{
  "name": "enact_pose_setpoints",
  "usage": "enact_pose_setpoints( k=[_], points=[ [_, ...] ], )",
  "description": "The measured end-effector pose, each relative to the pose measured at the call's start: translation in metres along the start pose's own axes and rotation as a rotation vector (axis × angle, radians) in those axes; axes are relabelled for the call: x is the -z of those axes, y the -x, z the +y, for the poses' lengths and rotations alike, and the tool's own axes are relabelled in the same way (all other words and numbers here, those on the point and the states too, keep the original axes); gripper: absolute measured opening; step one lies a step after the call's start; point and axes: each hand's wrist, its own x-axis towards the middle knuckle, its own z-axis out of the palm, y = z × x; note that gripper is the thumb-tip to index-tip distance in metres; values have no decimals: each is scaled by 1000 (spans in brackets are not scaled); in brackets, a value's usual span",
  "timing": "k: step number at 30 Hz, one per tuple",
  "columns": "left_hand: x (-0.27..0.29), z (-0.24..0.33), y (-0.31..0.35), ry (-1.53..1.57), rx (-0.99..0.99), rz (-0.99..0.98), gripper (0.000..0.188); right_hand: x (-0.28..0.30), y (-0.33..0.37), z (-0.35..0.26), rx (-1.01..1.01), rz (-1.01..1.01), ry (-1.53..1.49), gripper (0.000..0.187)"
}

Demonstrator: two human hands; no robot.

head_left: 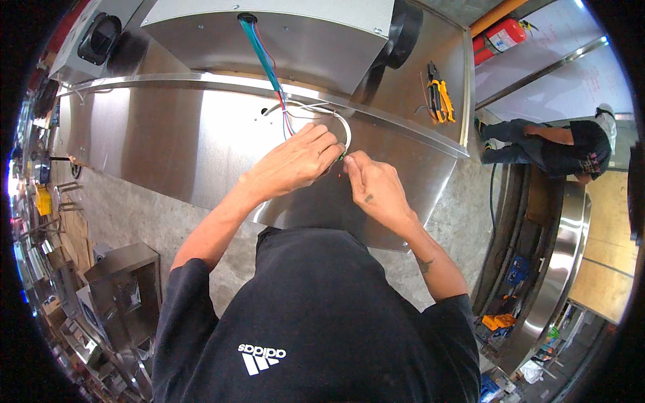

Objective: The person connects multiple colored wires to a green terminal block using a screwdriver, then inserts the assembled wiring into a metal enclosure. The person uses a screwdriver to tighten the terminal screws and secures the wires inside the enclosure.

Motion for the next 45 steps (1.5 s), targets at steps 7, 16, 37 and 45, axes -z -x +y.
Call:
enact_pose_setpoints(
  k=[7, 16, 37, 45],
  points=[
    [-5, -3, 4, 52, 18, -7, 25, -2, 2, 9, -102, -72, -303, 41],
    [26, 0, 21, 120, 134, 41, 38, -31, 0, 11, -67, 62, -529, 33],
    [-12, 48, 50, 1400, 1295, 639, 34, -74, 18, -8, -156, 190, -707, 21],
    [-8, 51, 38, 1299, 1258, 709, 26, -74, 17, -11, -99, 208, -590, 21]
  ],
)
